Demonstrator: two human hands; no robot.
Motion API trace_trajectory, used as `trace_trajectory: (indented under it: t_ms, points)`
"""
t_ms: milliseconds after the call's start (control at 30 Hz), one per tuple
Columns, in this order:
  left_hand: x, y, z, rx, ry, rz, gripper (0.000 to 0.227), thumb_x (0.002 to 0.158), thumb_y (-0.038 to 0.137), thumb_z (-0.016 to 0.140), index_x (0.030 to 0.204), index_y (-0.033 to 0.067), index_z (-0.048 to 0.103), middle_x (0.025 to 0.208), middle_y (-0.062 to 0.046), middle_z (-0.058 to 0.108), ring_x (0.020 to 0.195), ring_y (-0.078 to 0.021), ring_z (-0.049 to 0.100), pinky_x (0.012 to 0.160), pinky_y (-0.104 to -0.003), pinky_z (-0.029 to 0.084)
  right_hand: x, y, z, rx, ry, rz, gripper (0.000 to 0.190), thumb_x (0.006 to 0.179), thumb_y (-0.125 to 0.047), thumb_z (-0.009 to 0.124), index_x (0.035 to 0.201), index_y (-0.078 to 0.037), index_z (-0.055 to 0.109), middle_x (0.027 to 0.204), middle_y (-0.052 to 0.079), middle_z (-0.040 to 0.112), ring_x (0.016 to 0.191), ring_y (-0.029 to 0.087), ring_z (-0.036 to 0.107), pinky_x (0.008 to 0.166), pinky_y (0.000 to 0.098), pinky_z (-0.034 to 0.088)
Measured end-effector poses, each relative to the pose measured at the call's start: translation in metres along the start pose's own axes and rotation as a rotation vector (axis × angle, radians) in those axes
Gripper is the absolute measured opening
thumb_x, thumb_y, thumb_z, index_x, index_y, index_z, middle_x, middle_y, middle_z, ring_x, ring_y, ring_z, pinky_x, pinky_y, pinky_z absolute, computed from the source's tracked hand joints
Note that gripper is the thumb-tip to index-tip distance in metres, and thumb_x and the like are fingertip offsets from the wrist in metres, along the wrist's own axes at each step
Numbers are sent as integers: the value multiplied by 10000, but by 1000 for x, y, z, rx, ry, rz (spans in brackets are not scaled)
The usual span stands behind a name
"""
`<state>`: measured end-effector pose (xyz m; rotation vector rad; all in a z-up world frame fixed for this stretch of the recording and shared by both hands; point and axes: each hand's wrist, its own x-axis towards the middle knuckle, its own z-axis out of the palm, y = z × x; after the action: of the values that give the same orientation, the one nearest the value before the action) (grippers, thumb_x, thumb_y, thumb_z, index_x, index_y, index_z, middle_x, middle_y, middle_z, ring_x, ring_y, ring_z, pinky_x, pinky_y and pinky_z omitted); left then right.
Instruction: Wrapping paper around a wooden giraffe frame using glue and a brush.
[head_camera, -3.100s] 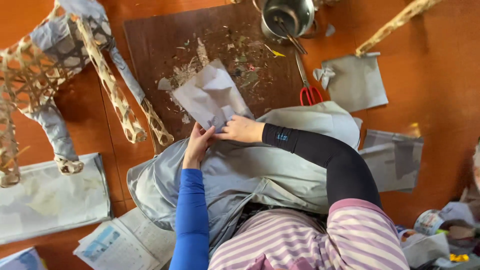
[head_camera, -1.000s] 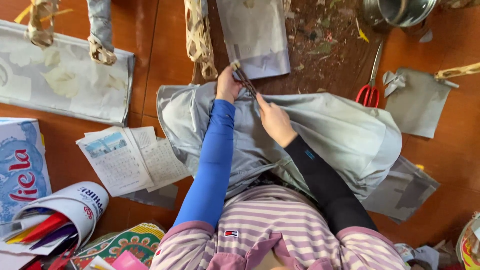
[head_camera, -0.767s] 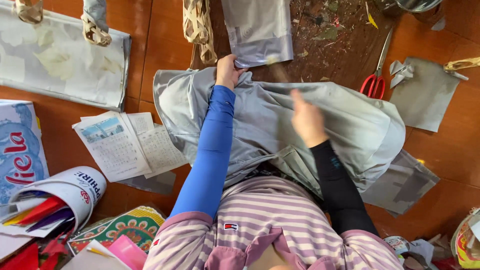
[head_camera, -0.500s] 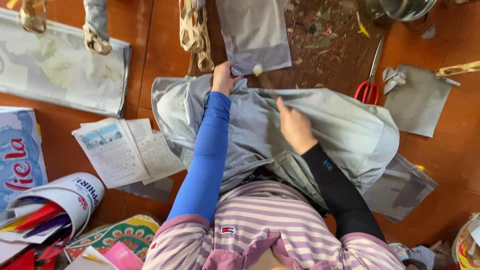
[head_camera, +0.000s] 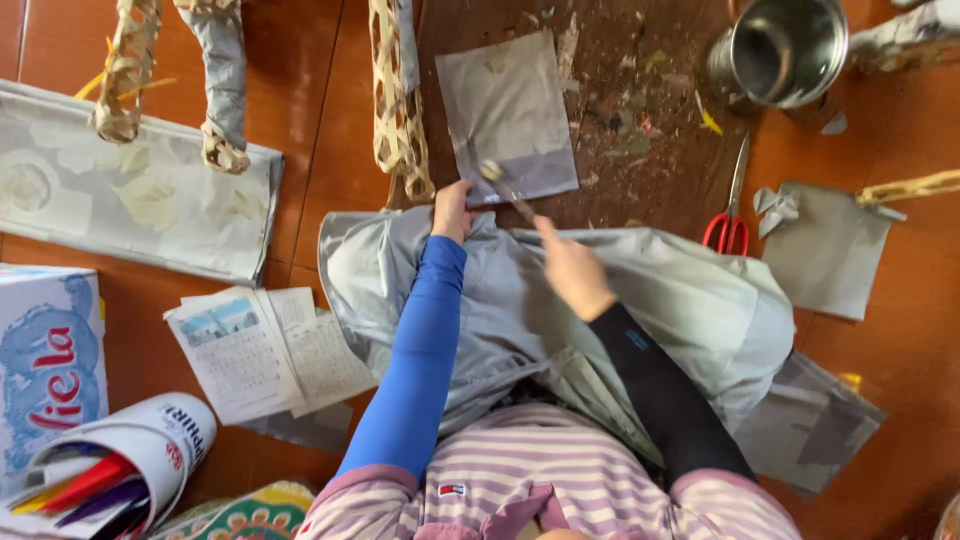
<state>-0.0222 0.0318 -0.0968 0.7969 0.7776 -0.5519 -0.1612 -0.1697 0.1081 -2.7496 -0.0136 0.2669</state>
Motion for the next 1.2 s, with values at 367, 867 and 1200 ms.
trace_trajectory:
  t_ms: [367, 867, 1200]
  points:
    - [-14, 14, 12, 71, 126, 17, 239, 817, 154, 646, 966, -32, 649, 926, -177, 654, 726, -338, 682, 549, -478, 618, 156, -48, 13, 75, 133, -136, 462, 984, -161, 514, 1434, -57, 488, 766, 253, 681, 727, 468, 669, 618, 594, 496]
    - [-13, 12, 26, 349, 284, 172, 290, 800, 272, 652, 750, -13, 627, 617, -136, 557, 487, -298, 529, 377, -429, 351, 117, 210, -50, 1731, 356, 369, 267, 1020, -279, 540, 1195, -175, 712, 602, -14, 435, 389, 83, 339, 339, 227, 264]
    - [-32, 23, 40, 287, -42, 240, 237, 887, 123, 615, 1026, -52, 694, 862, -120, 688, 709, -296, 689, 581, -486, 625, 100, 143, -61, 1912, 521, 459, 597, 1002, -540, 416, 1211, -36, 660, 921, 126, 703, 753, 193, 659, 615, 283, 554]
